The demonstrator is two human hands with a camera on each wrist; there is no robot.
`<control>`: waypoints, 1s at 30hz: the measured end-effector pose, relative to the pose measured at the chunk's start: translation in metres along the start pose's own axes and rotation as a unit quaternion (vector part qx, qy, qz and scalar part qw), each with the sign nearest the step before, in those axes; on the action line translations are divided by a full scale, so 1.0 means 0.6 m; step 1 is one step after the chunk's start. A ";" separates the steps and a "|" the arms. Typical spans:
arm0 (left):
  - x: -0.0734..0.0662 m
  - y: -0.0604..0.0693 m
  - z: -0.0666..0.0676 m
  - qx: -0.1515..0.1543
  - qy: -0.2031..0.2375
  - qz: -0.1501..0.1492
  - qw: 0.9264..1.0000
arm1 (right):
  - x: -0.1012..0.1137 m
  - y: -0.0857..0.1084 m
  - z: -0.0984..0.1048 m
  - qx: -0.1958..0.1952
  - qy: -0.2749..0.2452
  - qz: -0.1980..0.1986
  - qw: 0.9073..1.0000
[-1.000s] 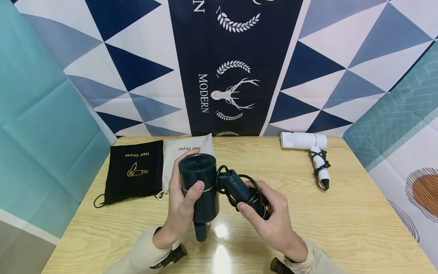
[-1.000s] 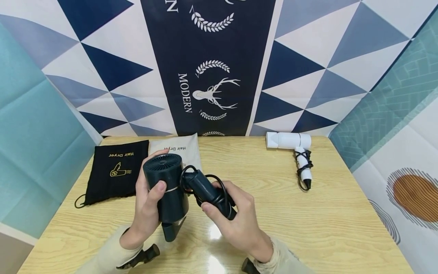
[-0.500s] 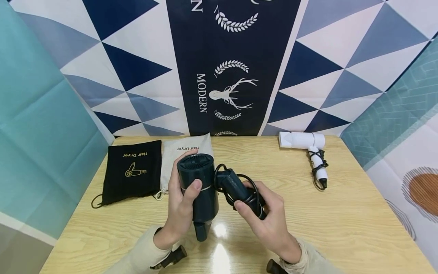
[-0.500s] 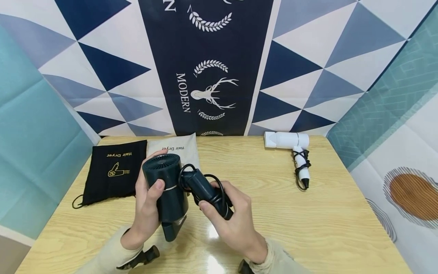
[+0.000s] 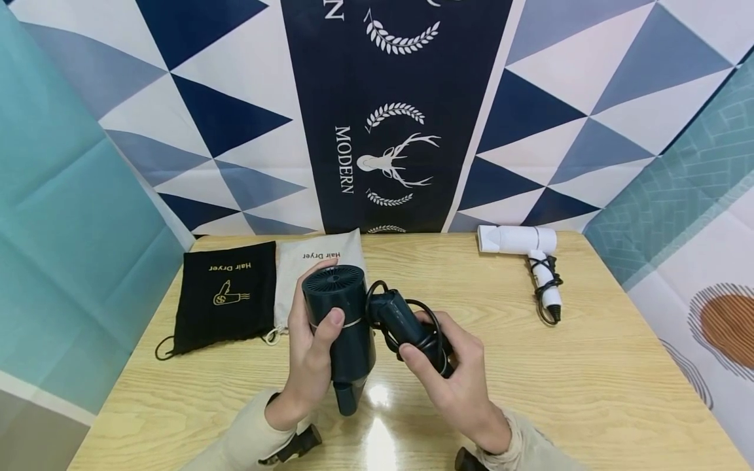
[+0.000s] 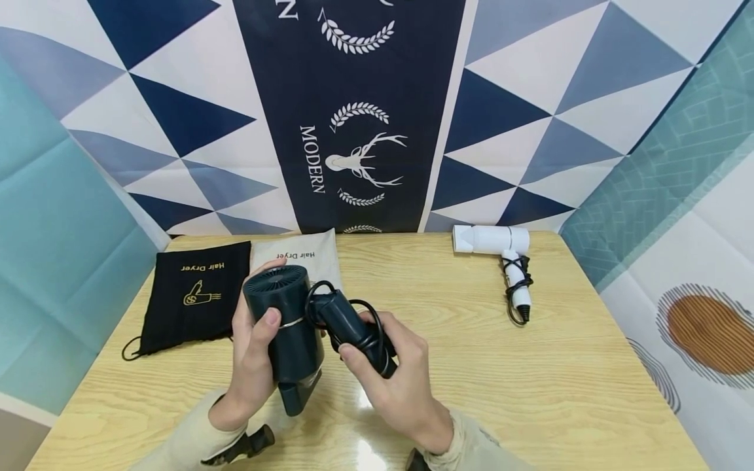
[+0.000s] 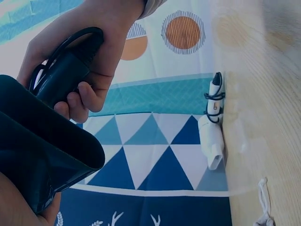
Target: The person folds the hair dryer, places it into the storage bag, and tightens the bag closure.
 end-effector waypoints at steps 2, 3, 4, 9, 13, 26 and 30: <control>0.000 0.000 0.000 -0.001 0.001 -0.002 1.000 | 0.000 0.001 -0.001 -0.002 -0.003 -0.003 1.000; 0.000 0.000 -0.001 -0.002 0.002 -0.002 1.000 | -0.001 0.002 -0.001 -0.003 -0.003 -0.004 1.000; 0.001 0.000 -0.001 -0.003 0.003 -0.002 1.000 | -0.001 0.003 -0.002 -0.004 -0.005 -0.006 1.000; 0.001 0.002 -0.002 -0.005 0.005 0.003 1.000 | -0.002 0.005 -0.003 -0.006 -0.010 -0.007 1.000; 0.002 0.002 -0.003 -0.006 0.003 0.005 1.000 | -0.002 0.006 -0.004 -0.008 -0.013 -0.008 1.000; 0.006 0.005 -0.006 -0.013 0.004 0.001 1.000 | -0.003 0.011 -0.009 -0.017 -0.021 -0.012 1.000; 0.009 0.009 -0.008 -0.018 0.012 0.004 1.000 | -0.004 0.015 -0.014 -0.021 -0.026 -0.015 0.999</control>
Point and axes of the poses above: each hand's wrist, its own y-axis away from the middle knuckle, its own z-axis out of the back of the hand, x = y × z, the point moved 4 cm from there along -y, towards the middle knuckle, and after that the axes turned 3 degrees about x, right-handed, at the moved point
